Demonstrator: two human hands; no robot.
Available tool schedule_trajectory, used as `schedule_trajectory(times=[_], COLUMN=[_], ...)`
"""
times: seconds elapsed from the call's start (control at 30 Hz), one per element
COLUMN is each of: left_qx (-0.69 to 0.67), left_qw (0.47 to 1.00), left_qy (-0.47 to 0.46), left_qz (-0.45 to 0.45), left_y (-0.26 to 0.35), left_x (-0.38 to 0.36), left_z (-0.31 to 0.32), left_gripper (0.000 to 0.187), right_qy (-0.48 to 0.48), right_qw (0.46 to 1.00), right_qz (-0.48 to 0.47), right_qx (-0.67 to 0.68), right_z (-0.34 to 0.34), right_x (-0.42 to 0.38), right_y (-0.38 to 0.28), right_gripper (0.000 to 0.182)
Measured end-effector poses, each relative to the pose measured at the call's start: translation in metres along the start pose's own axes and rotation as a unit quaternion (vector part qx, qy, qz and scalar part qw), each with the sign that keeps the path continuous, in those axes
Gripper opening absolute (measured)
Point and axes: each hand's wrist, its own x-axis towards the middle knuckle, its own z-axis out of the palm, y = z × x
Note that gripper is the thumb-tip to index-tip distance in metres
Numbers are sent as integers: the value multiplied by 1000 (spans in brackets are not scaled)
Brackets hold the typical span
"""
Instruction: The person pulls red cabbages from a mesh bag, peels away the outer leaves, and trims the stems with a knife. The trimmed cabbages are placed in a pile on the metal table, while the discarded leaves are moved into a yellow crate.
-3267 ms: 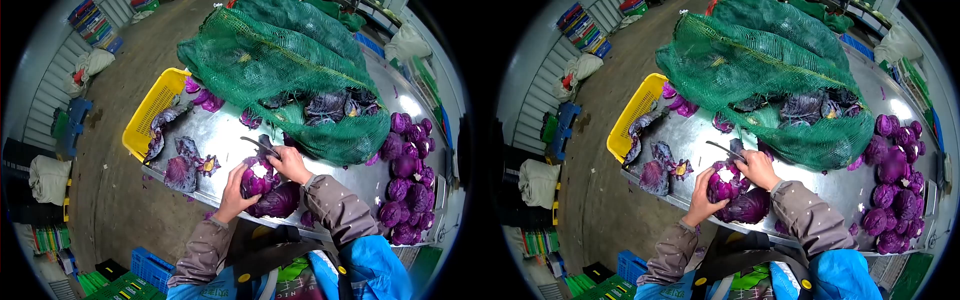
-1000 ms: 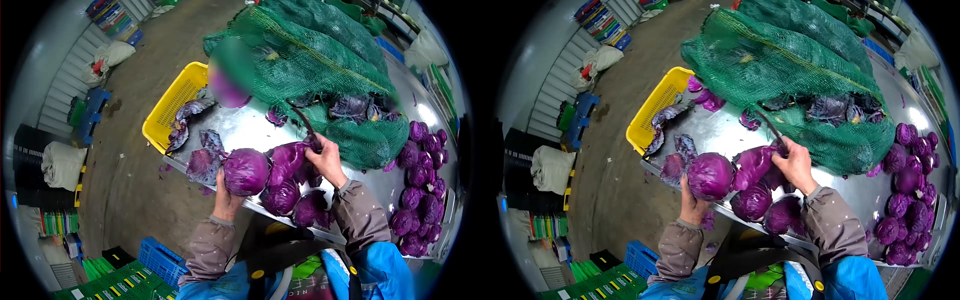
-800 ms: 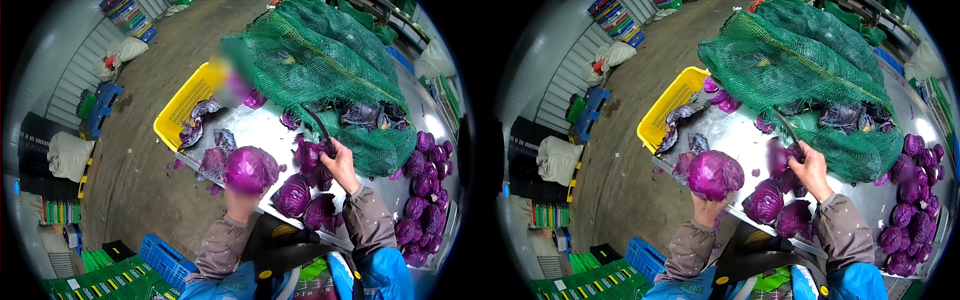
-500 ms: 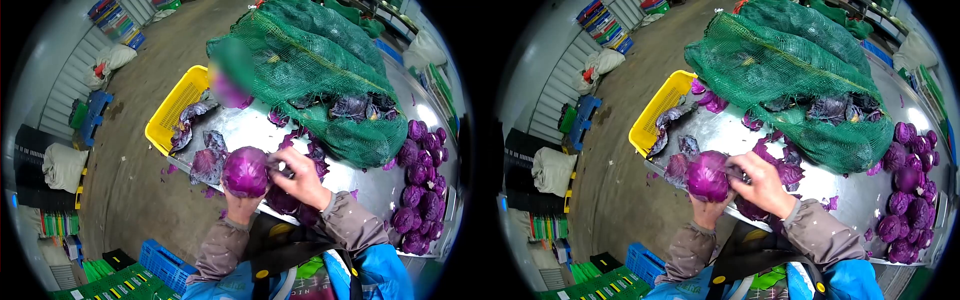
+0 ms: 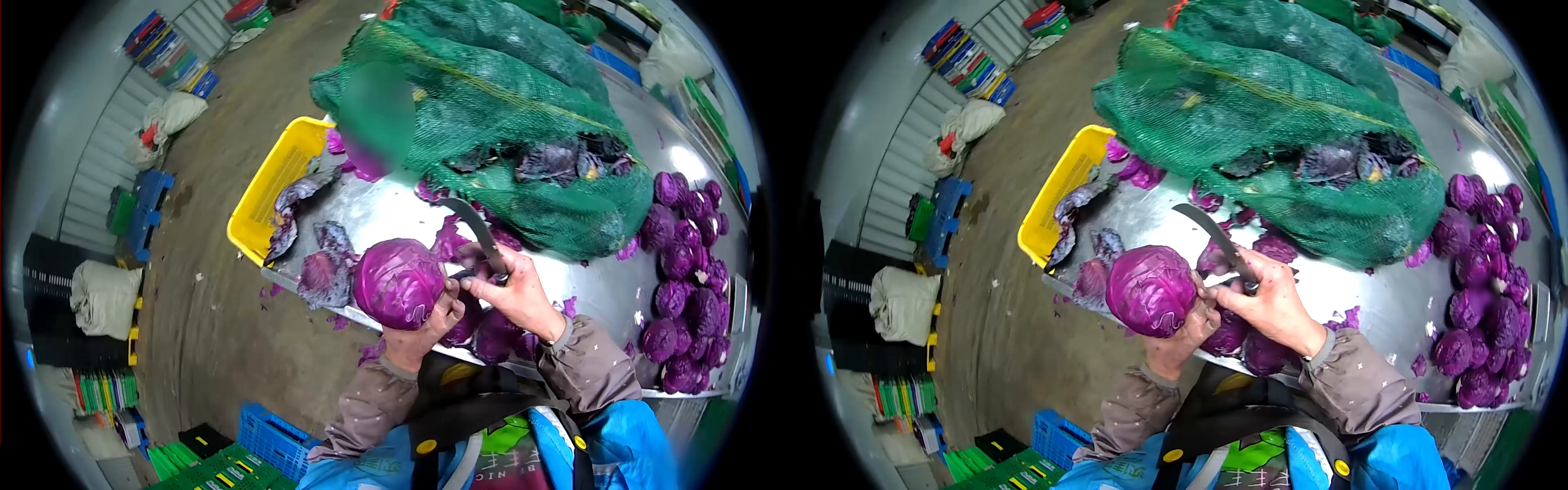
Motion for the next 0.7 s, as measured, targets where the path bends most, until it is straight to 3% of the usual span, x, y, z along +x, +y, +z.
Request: schedule_trajectory(times=[0.03,0.07,0.13,0.17,0.2,0.23,0.27,0.3,0.33,0.37,0.43,0.47,0.5,0.57,0.63,0.7], left_qx=[263,543,792,808,684,418,100,78,202,235,427,407,397,413,486,460], left_qw=[963,830,558,539,709,906,994,993,977,970,903,912,916,904,862,871], left_qy=[39,59,-36,-20,0,-26,22,73,62,61,32,39,-7,-63,-88,-98], left_qz=[44,110,246,237,171,54,-49,-48,-34,-27,-11,-43,-64,-95,-110,-140], left_y=[-7,-12,-9,-20,-32,-38,-44,-53,-61,-75,-107,-121,-135,-159,-178,-193], left_x=[3,4,17,21,28,32,36,42,47,56,59,63,70,80,86,92], left_z=[2,9,51,49,58,50,42,30,22,11,56,69,75,89,104,110], left_gripper=[50,36,29,27,40,48,59,59,58,55,55,66,69,72,90,83], right_qy=[-11,-13,-2,6,18,27,27,19,7,31,99,130,141,219,328,338], right_qw=[999,999,996,993,992,988,979,965,958,958,956,950,928,870,829,826], right_qz=[31,-2,-16,3,24,44,104,160,200,194,171,170,196,162,154,142], right_qx=[42,53,83,115,126,145,173,209,203,208,215,228,284,411,425,428], right_z=[-3,-3,-11,-17,-25,-33,-48,-63,-82,-90,-106,-116,-135,-160,-194,-250], right_x=[-4,-7,-16,-23,-30,-38,-46,-55,-63,-70,-86,-95,-107,-125,-141,-174], right_y=[3,9,17,20,25,30,32,34,36,45,68,78,67,89,101,83], right_gripper=[42,49,64,72,76,80,83,86,89,88,86,85,81,74,68,65])
